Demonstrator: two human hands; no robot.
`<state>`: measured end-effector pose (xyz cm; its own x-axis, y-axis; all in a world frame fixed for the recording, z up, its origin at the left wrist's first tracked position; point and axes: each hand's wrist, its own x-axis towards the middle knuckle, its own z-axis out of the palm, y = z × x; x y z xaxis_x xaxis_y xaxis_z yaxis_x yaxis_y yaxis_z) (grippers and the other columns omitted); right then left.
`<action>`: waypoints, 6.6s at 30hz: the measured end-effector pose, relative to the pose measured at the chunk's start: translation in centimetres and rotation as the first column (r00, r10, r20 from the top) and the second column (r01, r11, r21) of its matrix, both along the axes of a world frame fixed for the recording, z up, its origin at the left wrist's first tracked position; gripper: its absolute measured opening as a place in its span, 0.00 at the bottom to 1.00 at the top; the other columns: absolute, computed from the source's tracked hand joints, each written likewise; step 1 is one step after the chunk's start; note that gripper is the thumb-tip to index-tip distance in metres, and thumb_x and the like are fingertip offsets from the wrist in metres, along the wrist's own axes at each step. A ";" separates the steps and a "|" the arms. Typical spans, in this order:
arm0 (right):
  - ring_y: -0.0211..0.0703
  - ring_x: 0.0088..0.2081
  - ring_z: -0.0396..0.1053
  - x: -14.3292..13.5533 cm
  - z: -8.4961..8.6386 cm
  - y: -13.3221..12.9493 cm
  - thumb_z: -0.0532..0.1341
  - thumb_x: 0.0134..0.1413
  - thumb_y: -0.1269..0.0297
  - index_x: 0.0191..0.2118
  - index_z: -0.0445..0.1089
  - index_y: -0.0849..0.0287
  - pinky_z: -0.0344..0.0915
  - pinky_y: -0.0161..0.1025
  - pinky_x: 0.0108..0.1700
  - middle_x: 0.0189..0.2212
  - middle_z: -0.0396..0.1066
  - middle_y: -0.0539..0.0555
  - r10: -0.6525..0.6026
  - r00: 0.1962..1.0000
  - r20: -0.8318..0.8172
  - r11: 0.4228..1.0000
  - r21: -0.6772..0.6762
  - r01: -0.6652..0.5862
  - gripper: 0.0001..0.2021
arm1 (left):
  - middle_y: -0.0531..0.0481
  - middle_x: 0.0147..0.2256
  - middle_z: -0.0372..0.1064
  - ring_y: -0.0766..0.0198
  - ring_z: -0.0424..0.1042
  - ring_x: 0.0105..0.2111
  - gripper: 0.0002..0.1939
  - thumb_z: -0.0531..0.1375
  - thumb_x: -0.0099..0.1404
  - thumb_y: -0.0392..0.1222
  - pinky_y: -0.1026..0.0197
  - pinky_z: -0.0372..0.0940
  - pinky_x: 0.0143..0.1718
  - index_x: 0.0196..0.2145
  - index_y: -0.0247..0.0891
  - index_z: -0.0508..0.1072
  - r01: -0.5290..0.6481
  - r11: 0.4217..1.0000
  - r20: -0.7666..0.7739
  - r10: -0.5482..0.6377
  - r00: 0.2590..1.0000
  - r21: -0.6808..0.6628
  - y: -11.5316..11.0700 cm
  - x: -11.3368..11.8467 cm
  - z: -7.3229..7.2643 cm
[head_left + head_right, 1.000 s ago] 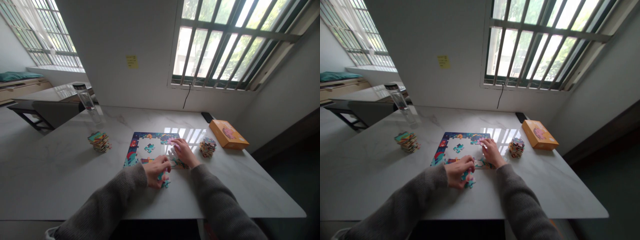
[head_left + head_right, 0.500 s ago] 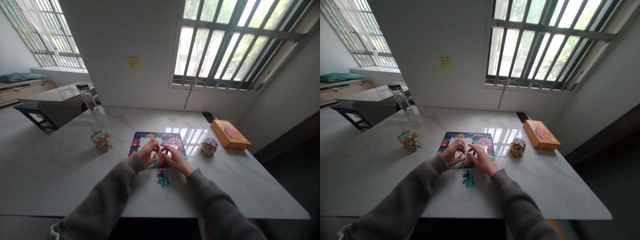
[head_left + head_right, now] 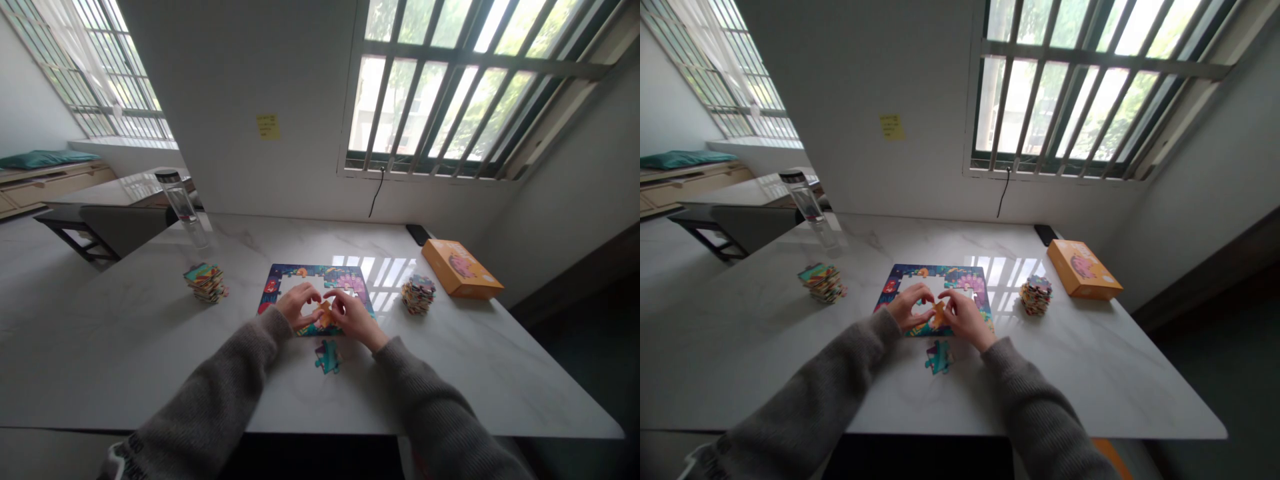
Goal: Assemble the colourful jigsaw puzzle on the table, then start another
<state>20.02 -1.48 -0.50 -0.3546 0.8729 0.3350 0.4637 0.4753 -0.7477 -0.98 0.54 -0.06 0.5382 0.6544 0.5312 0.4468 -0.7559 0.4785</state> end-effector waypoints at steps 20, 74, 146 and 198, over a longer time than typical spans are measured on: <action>0.39 0.28 0.64 0.1 1.1 -0.6 0.56 0.65 0.48 0.30 0.65 0.56 0.61 0.36 0.32 0.25 0.67 0.49 -0.031 0.968 -0.250 1.000 -0.011 0.029 0.18 | 0.52 0.29 0.69 0.66 0.69 0.28 0.20 0.61 0.69 0.49 0.63 0.65 0.33 0.54 0.36 0.70 0.108 0.913 0.409 0.069 0.910 -0.394 -0.8 1.4 -0.8; 0.50 0.48 0.72 2.2 1.7 -0.9 0.64 0.60 0.65 0.58 0.65 0.52 0.69 0.54 0.56 0.50 0.73 0.58 0.042 0.987 0.155 0.898 0.428 -0.106 0.21 | 0.51 0.27 0.72 0.68 0.71 0.25 0.23 0.70 0.56 0.54 0.64 0.69 0.27 0.39 0.33 0.72 0.238 0.773 0.587 0.205 0.783 -0.588 -0.3 2.0 -0.7; 0.50 0.47 0.67 7.3 -2.3 4.3 0.64 0.56 0.70 0.43 0.73 0.53 0.64 0.49 0.52 0.44 0.77 0.53 -0.153 0.925 0.347 0.950 0.308 0.042 0.09 | 0.44 0.42 0.72 0.51 0.69 0.44 0.15 0.61 0.63 0.41 0.50 0.63 0.47 0.48 0.40 0.75 -0.175 0.984 -0.194 0.167 0.967 -0.029 0.5 0.8 -2.4; 0.50 0.46 0.62 6.7 -2.4 3.4 0.55 0.62 0.74 0.49 0.73 0.57 0.63 0.44 0.51 0.43 0.69 0.59 -0.243 0.820 0.518 0.942 0.327 0.073 0.15 | 0.39 0.61 0.63 0.47 0.63 0.55 0.23 0.59 0.66 0.43 0.46 0.63 0.59 0.58 0.33 0.69 -0.019 1.000 -0.412 0.018 0.911 0.000 2.1 7.5 -2.3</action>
<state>26.69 1.92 -2.86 -0.4173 0.8314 0.3670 0.8393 0.5074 -0.1953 6.56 2.66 -2.34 0.6965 0.6680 0.2620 0.6189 -0.7441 0.2518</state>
